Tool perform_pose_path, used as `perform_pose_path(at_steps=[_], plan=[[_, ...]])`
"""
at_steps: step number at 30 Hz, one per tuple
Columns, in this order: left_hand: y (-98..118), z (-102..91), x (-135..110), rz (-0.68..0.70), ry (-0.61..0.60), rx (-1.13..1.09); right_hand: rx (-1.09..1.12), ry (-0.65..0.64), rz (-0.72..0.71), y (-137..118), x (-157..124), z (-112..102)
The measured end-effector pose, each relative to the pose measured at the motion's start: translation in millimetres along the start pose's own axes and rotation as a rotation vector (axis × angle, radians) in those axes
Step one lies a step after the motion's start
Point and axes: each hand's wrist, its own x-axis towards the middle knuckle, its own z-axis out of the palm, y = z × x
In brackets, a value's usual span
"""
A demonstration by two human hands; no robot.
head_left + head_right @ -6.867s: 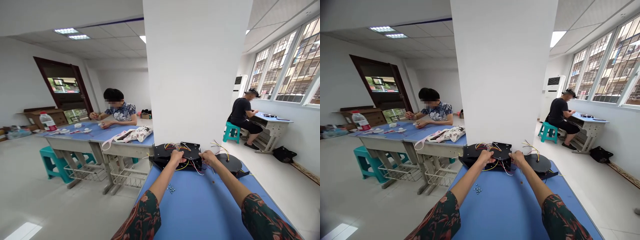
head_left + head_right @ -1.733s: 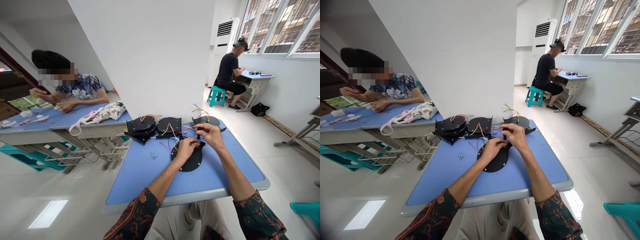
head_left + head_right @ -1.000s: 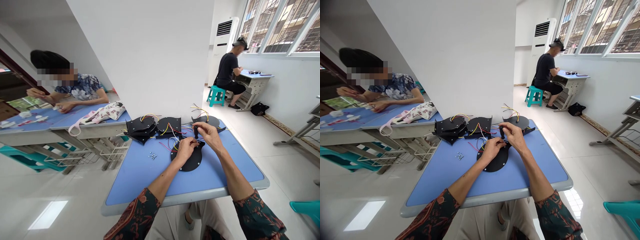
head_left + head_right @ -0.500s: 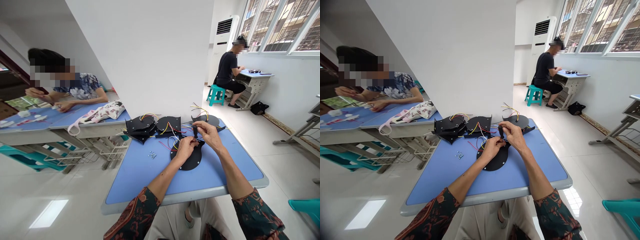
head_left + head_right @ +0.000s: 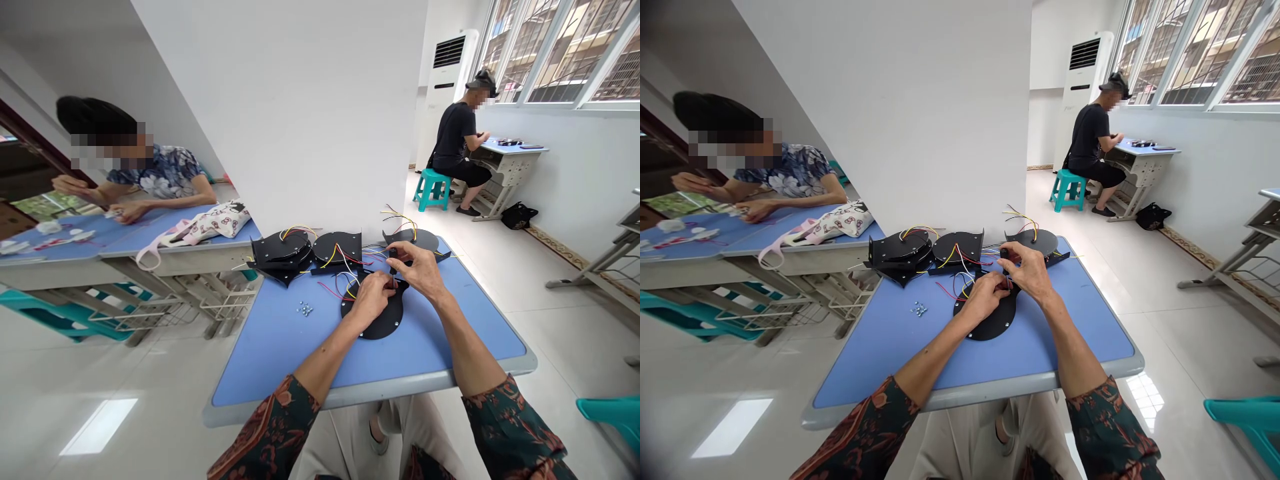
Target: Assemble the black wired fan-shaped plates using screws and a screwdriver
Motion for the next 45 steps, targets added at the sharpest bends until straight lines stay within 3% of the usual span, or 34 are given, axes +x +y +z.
perform_pose_path(at_steps=[5,10,13,16,20,24,27,31,35,38,42,45], plan=[[0.6,4.0,0.6,0.051,-0.009,0.204,0.077,0.176,0.071,1.4,-0.8,0.9],[9.9,8.0,-3.3,0.072,-0.002,0.406,0.354,0.416,0.166,9.0,2.6,1.3],[17.7,5.7,-3.5,0.045,0.013,0.374,0.515,0.489,0.225,16.6,5.1,1.6],[16.4,-11.5,-3.0,0.014,0.066,0.269,0.683,0.516,0.284,24.4,6.5,2.0],[-16.3,-62.3,-19.2,-0.086,0.159,0.224,0.762,0.513,0.344,30.2,7.0,4.7],[-70.9,-110.3,-62.0,-0.223,0.166,0.345,0.701,0.422,0.335,28.2,5.7,11.8],[-101.8,-121.8,-94.9,-0.258,0.161,0.412,0.595,0.377,0.253,24.5,2.9,19.7],[-117.8,-114.4,-119.7,-0.213,0.2,0.415,0.451,0.381,0.154,19.7,-3.2,30.8],[-116.3,-111.6,-125.6,-0.167,0.228,0.399,0.311,0.368,0.103,12.7,-6.0,38.8],[-105.2,-116.0,-117.0,-0.133,0.296,0.354,0.193,0.321,0.026,5.1,-1.5,43.8],[-73.6,-110.5,-83.9,-0.074,0.327,0.207,0.117,0.241,-0.028,-1.0,6.4,52.4],[-49.3,-89.3,-51.4,-0.057,0.323,0.02,0.091,0.217,-0.026,0.8,7.1,58.9]])
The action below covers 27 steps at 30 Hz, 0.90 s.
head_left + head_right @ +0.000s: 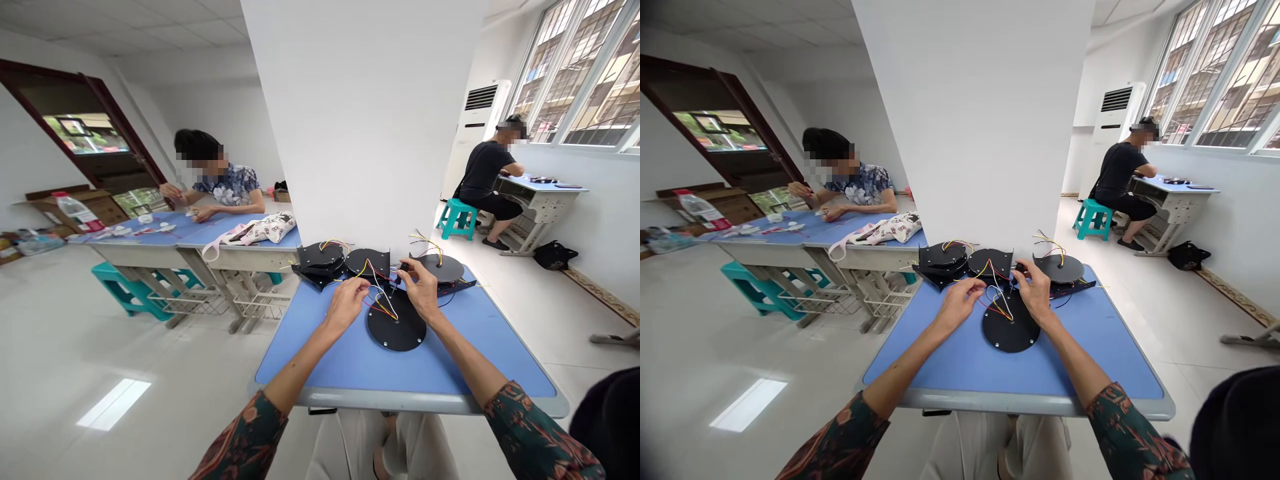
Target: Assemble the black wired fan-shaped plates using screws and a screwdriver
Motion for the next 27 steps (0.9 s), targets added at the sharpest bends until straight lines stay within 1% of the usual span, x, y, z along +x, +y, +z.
perform_pose_path(at_steps=[2,4,7,13,16,19,23,27], plan=[[11.6,22.8,11.2,-0.013,-0.001,-0.118,-0.004,0.0,-0.008,3.3,-2.4,2.2],[17.2,42.3,18.1,-0.035,0.008,-0.195,-0.001,0.0,-0.013,6.3,-4.6,2.8],[18.3,58.7,22.4,-0.051,0.023,-0.225,-0.004,0.0,-0.002,8.7,-5.9,2.1],[15.4,63.5,29.5,0.005,-0.025,-0.232,0.008,-0.003,0.004,6.7,-5.6,-0.1],[11.7,69.7,30.9,-0.036,-0.041,-0.247,0.001,-0.017,-0.013,4.0,-7.2,-1.1],[7.0,76.0,26.9,-0.067,-0.05,-0.217,-0.019,-0.035,-0.036,1.8,-8.8,-1.2],[5.4,75.3,19.5,-0.006,-0.065,-0.14,-0.079,-0.038,-0.052,2.2,-8.1,-1.3],[6.9,72.8,17.7,0.042,-0.092,-0.043,-0.138,-0.049,-0.013,4.6,-0.6,-6.6]])
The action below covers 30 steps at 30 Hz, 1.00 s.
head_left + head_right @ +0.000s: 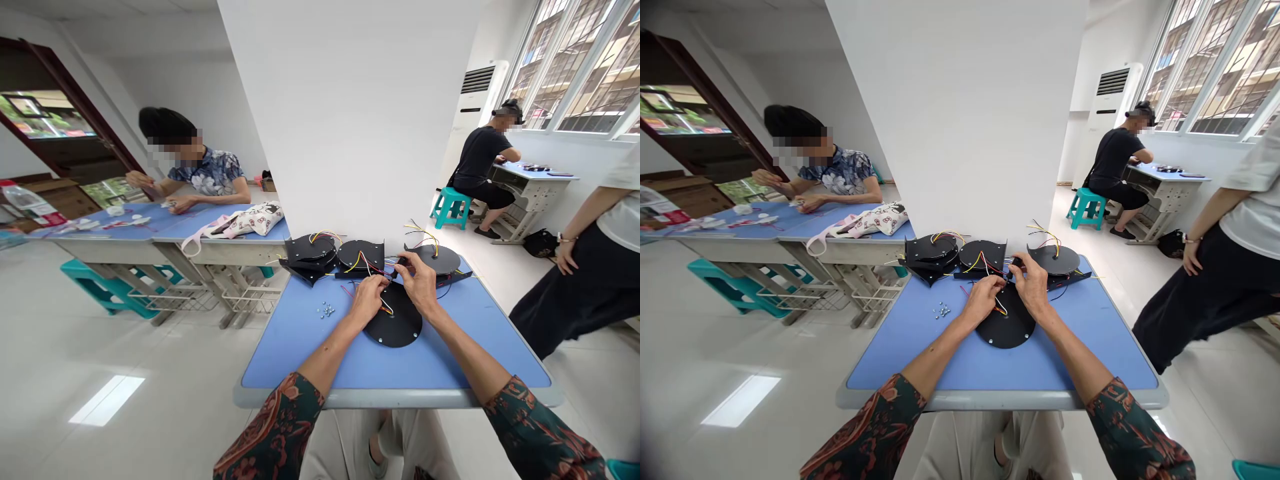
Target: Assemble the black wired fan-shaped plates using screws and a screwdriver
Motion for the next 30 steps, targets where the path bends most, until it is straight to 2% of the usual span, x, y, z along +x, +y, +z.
perform_pose_path(at_steps=[5,9,16,21,30], plan=[[0.6,2.4,0.9,0.0,-0.024,0.09,-0.029,-0.161,-0.023,-1.6,16.9,-9.8],[2.3,1.1,0.1,-0.015,-0.035,0.13,-0.01,-0.275,-0.081,-3.7,21.6,-7.2],[-0.6,-0.7,5.1,-0.021,-0.045,0.059,0.071,-0.211,-0.042,8.5,7.0,1.8],[2.4,-0.4,8.1,-0.005,-0.048,0.105,0.089,-0.206,-0.014,7.4,3.0,0.2],[8.1,-4.0,5.6,-0.029,-0.054,0.102,0.085,-0.2,-0.088,1.3,1.0,6.2]])
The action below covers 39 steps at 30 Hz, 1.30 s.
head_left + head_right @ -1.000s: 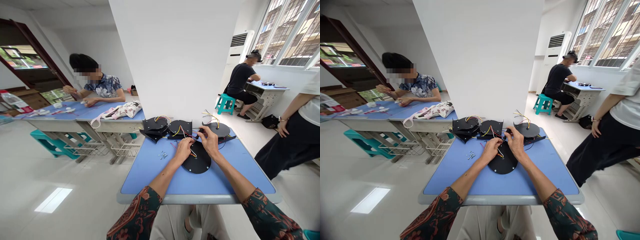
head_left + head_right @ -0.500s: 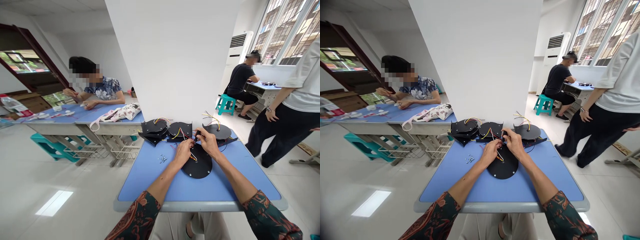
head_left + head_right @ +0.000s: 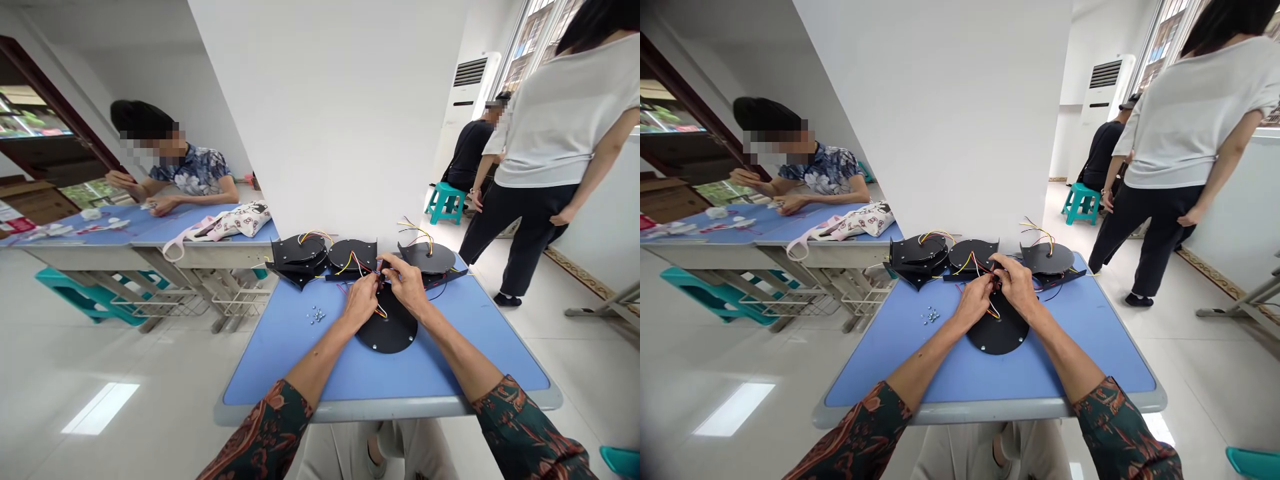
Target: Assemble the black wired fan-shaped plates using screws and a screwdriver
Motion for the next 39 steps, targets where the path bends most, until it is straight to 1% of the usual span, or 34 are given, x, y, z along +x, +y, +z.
perform_pose_path(at_steps=[4,6,11,15,18,24,26,29,31,33,36,37,39], plan=[[0.2,2.5,-1.3,0.014,-0.008,0.076,0.035,-0.021,0.034,-3.1,0.5,0.4],[0.1,2.9,-1.4,0.021,-0.011,0.094,0.051,-0.009,0.047,-4.8,0.4,1.4],[-0.7,2.7,-1.3,0.037,0.002,0.081,0.059,0.06,0.066,-5.1,1.9,6.9],[-3.5,4.6,-1.7,0.041,0.023,0.066,0.077,0.041,0.077,-4.8,4.8,7.5],[-5.5,6.6,-1.8,0.048,0.026,0.051,0.168,-0.003,0.101,-3.5,7.3,4.9],[-6.0,8.1,-1.1,0.029,0.02,0.019,0.554,-0.197,0.143,6.8,13.0,-2.8],[-6.4,8.0,-0.3,0.033,0.019,0.031,0.59,-0.232,0.139,7.7,13.5,-5.4],[-8.2,8.2,1.8,0.037,0.026,0.053,0.526,-0.251,0.081,3.1,12.2,-7.4],[-9.2,8.6,3.4,0.022,0.029,0.051,0.428,-0.223,0.06,-2.2,10.8,-6.6],[-9.5,9.0,4.7,0.003,0.029,0.03,0.315,-0.14,0.086,-7.2,9.5,-4.3],[-8.2,8.8,5.9,-0.027,0.027,-0.008,0.14,0.044,0.138,-11.5,8.8,-0.3],[-7.5,8.6,6.0,-0.037,0.029,-0.018,0.088,0.086,0.139,-11.9,8.9,0.6],[-6.4,7.9,5.7,-0.05,0.034,-0.03,0.027,0.104,0.119,-11.8,9.4,1.1]])
